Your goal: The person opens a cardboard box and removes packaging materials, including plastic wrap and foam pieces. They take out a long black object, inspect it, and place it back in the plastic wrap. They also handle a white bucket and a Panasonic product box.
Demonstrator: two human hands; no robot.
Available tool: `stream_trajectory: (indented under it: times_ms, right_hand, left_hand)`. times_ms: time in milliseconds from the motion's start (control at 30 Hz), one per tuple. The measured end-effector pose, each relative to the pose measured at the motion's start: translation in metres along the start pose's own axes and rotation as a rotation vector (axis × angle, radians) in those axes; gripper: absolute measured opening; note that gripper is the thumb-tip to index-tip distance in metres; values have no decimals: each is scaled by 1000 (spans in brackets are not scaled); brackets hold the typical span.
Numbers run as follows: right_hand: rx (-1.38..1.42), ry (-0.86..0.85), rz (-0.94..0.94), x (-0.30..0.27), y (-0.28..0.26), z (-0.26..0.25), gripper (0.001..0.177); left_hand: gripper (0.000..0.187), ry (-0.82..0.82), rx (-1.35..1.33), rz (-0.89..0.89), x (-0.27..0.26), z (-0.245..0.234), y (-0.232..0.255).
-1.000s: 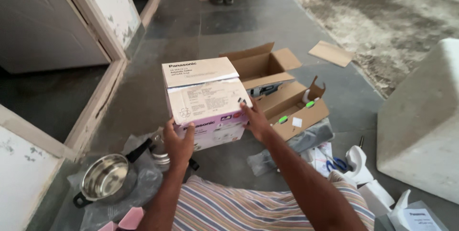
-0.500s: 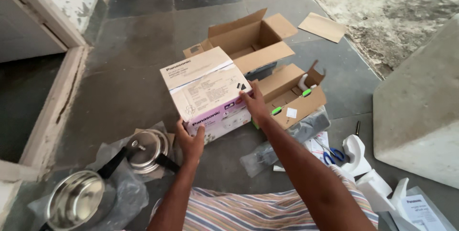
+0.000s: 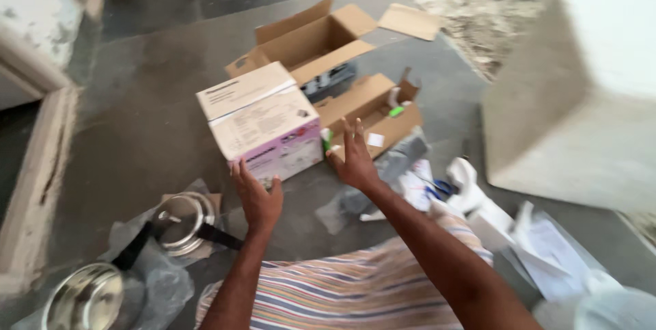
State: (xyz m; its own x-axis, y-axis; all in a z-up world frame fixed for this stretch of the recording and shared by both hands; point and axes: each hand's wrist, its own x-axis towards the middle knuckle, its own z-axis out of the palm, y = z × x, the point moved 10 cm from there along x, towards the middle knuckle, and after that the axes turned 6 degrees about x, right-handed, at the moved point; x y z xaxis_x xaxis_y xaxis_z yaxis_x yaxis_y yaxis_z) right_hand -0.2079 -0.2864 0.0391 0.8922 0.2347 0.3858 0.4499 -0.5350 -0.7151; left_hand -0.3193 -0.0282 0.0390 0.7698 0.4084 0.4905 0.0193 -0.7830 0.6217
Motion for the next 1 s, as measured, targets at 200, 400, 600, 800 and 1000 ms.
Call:
stream_trajectory:
  times_ms: [200,400,600,800,1000]
  right_hand:
    - [-178,163,-101,-70,-35,-120,96]
    - [-236,343,-2,-155,-1,-234,77]
    - [325,427,354,-242,129,-278,53]
    - [-10,506,45,-298,178,-236,50]
    - [-300,281,86,-393,192,-169,46]
  left_hand:
    - [88,-107,-15,360,-44,-9,125]
    - [90,-264,-59,516,-93,-5,198]
    - [89,-377,49,663,-120,5,250]
    - [87,-451,368,733,-113,31,259]
    - [61,-611,647,695,-103,72,226]
